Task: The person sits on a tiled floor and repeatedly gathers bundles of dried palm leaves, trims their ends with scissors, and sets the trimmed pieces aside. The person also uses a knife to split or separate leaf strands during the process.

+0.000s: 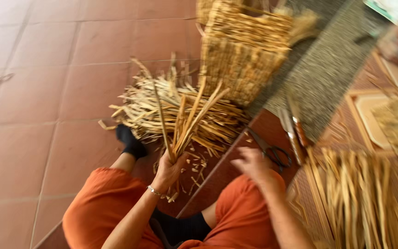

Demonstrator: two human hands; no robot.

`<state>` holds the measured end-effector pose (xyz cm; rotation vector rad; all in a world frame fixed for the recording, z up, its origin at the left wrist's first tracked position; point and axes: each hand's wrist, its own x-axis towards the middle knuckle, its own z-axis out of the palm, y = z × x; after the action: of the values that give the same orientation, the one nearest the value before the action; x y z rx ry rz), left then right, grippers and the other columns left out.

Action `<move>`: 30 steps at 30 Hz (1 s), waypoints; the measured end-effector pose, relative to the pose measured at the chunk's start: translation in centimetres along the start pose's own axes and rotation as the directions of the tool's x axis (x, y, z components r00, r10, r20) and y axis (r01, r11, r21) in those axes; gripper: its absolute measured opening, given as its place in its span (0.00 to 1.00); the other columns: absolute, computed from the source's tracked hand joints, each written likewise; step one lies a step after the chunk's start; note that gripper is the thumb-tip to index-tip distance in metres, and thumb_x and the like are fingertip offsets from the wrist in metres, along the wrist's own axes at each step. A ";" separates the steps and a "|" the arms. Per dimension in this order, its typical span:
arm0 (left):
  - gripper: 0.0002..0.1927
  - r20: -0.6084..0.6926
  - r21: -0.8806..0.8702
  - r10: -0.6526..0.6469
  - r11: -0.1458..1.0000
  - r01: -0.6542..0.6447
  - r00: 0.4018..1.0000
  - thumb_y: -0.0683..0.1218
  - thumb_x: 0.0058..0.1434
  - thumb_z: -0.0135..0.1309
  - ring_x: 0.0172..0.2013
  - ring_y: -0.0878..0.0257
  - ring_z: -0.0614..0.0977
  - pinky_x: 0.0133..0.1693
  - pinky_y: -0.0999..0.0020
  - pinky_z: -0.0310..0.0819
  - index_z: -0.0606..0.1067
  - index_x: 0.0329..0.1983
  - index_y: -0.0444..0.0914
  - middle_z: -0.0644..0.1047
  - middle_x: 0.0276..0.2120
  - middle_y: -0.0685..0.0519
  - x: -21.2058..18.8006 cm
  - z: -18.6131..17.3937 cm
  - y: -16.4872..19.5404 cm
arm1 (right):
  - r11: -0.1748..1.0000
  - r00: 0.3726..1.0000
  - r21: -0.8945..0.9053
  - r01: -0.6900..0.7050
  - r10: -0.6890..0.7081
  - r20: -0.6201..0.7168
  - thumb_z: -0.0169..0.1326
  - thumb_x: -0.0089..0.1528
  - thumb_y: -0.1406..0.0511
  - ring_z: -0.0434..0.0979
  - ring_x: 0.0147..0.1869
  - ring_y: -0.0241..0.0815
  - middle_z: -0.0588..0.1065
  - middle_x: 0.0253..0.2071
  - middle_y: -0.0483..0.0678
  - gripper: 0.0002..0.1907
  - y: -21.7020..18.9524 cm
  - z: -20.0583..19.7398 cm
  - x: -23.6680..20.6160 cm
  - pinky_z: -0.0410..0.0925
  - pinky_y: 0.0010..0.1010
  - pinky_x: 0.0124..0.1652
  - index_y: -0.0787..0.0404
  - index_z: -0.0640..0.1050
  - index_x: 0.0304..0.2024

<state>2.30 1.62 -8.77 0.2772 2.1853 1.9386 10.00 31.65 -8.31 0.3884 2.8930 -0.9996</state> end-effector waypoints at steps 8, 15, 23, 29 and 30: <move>0.08 0.222 0.116 0.099 0.985 -0.127 0.970 0.43 0.64 0.61 0.19 0.68 0.73 0.20 0.70 0.66 0.75 0.40 0.35 0.76 0.21 0.53 -2.9 7.3 3.8 | 0.498 0.973 0.857 -0.130 -0.102 0.207 0.67 0.53 0.63 0.77 0.42 0.42 0.71 0.56 0.48 0.34 -10.2 8.0 -6.6 0.73 0.28 0.39 0.58 0.69 0.60; 0.37 0.480 0.176 0.575 0.676 -0.715 0.662 0.43 0.47 0.70 0.47 0.45 0.77 0.46 0.55 0.74 0.65 0.58 0.33 0.74 0.48 0.39 -5.6 12.9 10.5 | 0.197 0.935 0.915 0.351 -0.025 -0.353 0.59 0.65 0.67 0.75 0.37 0.36 0.77 0.44 0.48 0.13 -3.8 7.4 -7.0 0.70 0.22 0.33 0.59 0.76 0.52; 0.42 0.504 0.169 0.452 0.784 -0.597 0.736 0.38 0.52 0.66 0.56 0.50 0.78 0.55 0.56 0.75 0.61 0.69 0.38 0.72 0.59 0.41 -6.0 13.5 10.4 | 0.349 0.335 0.574 0.741 0.549 -0.766 0.56 0.70 0.60 0.78 0.34 0.35 0.78 0.41 0.49 0.10 12.4 -8.5 -17.3 0.73 0.25 0.31 0.60 0.79 0.45; 0.40 0.554 0.173 0.098 0.958 -0.230 0.827 0.35 0.55 0.60 0.43 0.59 0.85 0.43 0.64 0.83 0.59 0.71 0.41 0.78 0.51 0.46 -6.9 13.9 5.1 | 0.036 0.060 0.510 0.859 0.984 -0.170 0.62 0.62 0.65 0.79 0.33 0.42 0.78 0.34 0.51 0.09 22.1 -11.8 -22.4 0.78 0.29 0.34 0.63 0.81 0.42; 0.39 0.586 0.197 0.057 0.958 -0.211 0.808 0.35 0.56 0.59 0.44 0.60 0.85 0.43 0.65 0.83 0.58 0.71 0.41 0.78 0.51 0.47 -6.7 13.9 4.5 | -0.027 0.084 0.528 0.849 0.993 -0.084 0.63 0.61 0.65 0.80 0.35 0.44 0.78 0.34 0.53 0.10 22.9 -11.2 -22.6 0.79 0.31 0.36 0.64 0.79 0.40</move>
<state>12.63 13.52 -5.71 0.9533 2.0127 1.3638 37.96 51.00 -10.19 -0.9298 0.0274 1.4613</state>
